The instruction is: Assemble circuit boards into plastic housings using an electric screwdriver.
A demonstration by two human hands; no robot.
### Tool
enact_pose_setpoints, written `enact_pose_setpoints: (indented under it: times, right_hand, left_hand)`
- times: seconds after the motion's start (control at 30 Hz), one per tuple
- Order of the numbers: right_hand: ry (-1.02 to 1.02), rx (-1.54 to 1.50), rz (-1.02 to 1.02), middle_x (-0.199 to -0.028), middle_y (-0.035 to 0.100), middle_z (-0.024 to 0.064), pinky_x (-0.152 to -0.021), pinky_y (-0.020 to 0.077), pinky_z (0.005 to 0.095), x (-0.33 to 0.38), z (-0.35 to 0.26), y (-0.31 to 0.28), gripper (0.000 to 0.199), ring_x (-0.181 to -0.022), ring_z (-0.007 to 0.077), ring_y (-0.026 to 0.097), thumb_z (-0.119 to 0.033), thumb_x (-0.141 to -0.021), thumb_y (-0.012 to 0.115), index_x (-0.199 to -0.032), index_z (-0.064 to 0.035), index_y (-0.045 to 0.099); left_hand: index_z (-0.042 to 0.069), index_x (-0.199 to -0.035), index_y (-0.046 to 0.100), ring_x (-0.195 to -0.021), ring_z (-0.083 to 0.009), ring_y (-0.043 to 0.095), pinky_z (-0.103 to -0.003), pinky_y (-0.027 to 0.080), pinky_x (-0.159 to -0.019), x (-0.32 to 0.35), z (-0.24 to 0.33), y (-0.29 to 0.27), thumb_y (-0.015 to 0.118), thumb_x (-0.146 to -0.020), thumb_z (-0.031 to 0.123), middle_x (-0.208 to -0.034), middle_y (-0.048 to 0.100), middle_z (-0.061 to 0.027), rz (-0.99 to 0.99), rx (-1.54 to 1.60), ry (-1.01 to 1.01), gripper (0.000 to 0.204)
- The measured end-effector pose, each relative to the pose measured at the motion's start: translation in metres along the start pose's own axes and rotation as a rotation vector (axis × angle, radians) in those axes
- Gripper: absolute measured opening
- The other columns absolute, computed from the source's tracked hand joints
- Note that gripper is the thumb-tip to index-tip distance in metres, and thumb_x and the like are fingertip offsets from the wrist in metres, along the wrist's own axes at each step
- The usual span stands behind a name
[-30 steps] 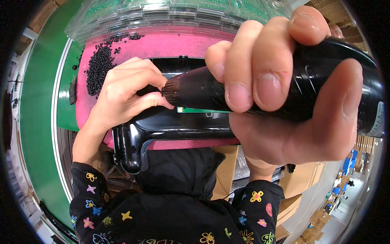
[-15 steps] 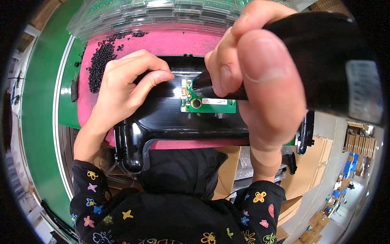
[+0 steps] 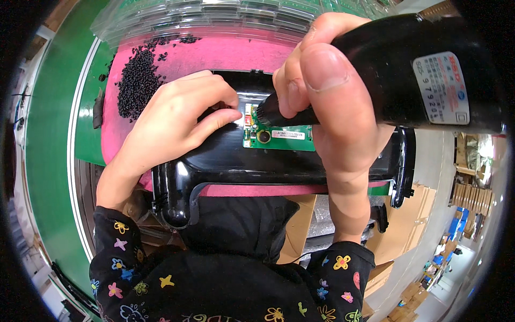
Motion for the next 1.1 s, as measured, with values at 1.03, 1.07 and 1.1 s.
enact_pose_setpoints:
  times: [1.03, 1.07, 1.1]
  right_hand:
    - [0.011, -0.031, -0.019, -0.069, 0.049, 0.0001, -0.061, 0.0376, 0.0304, -0.003, 0.004, 0.001, 0.028, -0.057, 0.0111, 0.043, -0.030, -0.093, 0.055, -0.105, -0.0052, 0.052]
    - [0.008, -0.013, -0.044, -0.069, 0.049, -0.0001, -0.061, 0.0374, 0.0299, -0.005, 0.005, 0.002, 0.027, -0.057, 0.0110, 0.043, -0.029, -0.094, 0.054, -0.105, -0.0052, 0.052]
    - [0.007, 0.002, -0.071, -0.069, 0.048, -0.0003, -0.061, 0.0373, 0.0295, -0.006, 0.005, 0.005, 0.026, -0.057, 0.0109, 0.043, -0.029, -0.094, 0.053, -0.105, -0.0052, 0.052]
  left_hand:
    - [0.002, -0.092, 0.068, -0.083, -0.0309, 0.066, -0.041, 0.053, -0.075, 0.001, -0.001, 0.009, 0.069, -0.084, 0.015, -0.084, 0.068, -0.0110, -0.165, -0.008, 0.078, 0.016]
    - [0.002, -0.092, 0.068, -0.083, -0.0311, 0.066, -0.041, 0.053, -0.075, 0.001, -0.001, 0.008, 0.069, -0.085, 0.015, -0.084, 0.068, -0.0110, -0.160, -0.011, 0.079, 0.015]
    - [0.002, -0.092, 0.068, -0.082, -0.0312, 0.066, -0.041, 0.053, -0.074, 0.001, -0.001, 0.008, 0.069, -0.085, 0.015, -0.084, 0.067, -0.0111, -0.156, -0.016, 0.076, 0.015]
Point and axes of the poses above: each hand's wrist, its own x-axis away from the middle knuckle, its own y-axis out of the palm, z = x × y, the point moved 5 cm from there along -x, towards the middle knuckle
